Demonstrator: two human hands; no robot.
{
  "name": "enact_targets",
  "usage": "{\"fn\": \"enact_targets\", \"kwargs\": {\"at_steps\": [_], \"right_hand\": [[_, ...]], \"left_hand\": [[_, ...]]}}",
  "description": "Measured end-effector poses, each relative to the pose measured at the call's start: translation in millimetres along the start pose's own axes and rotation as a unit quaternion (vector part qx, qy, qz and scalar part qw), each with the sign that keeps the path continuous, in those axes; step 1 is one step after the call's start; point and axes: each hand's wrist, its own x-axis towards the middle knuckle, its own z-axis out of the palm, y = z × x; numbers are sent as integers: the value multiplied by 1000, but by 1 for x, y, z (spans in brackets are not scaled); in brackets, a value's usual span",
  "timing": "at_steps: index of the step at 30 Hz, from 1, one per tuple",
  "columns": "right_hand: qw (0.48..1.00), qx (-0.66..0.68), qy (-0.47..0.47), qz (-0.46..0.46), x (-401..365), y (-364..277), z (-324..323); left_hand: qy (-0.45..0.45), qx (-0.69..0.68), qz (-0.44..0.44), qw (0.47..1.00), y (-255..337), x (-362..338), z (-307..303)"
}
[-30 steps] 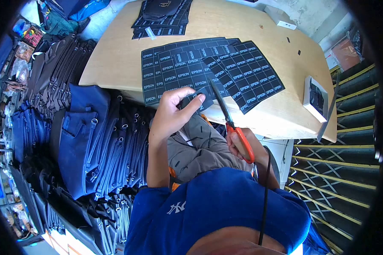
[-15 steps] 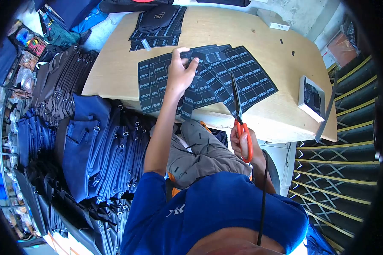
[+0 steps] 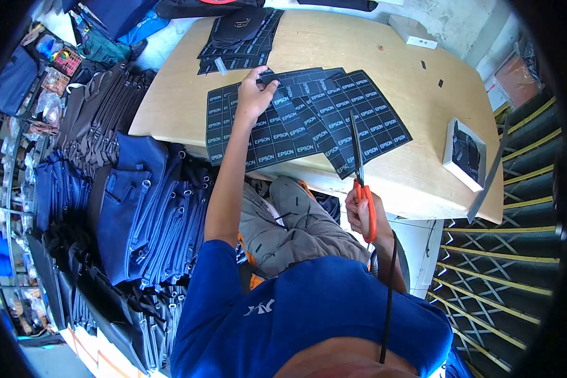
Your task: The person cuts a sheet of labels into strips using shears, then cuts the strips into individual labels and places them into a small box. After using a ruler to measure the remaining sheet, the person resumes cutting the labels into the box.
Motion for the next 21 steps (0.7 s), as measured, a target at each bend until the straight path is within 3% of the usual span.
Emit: {"fn": "enact_targets", "kwargs": {"at_steps": [2,9,11,15,17,21], "right_hand": [[999,-50,0,-17,1,-1,-3],[999,-35,23,-17,2,4,-19],[998,-52,47,7,2,2,-22],[996,-71,44,17,5,0,-24],[995,-76,42,50,6,-1,-25],[994,-88,26,54,8,-3,-24]], "left_hand": [[5,15,15,1000,-8,2,-2],[72,115,67,988,-23,-45,-30],[115,261,158,945,-37,-70,-38],[128,331,143,924,-17,-129,-50],[68,282,-27,957,12,-149,-55],[38,250,-99,962,31,-154,-62]]}}
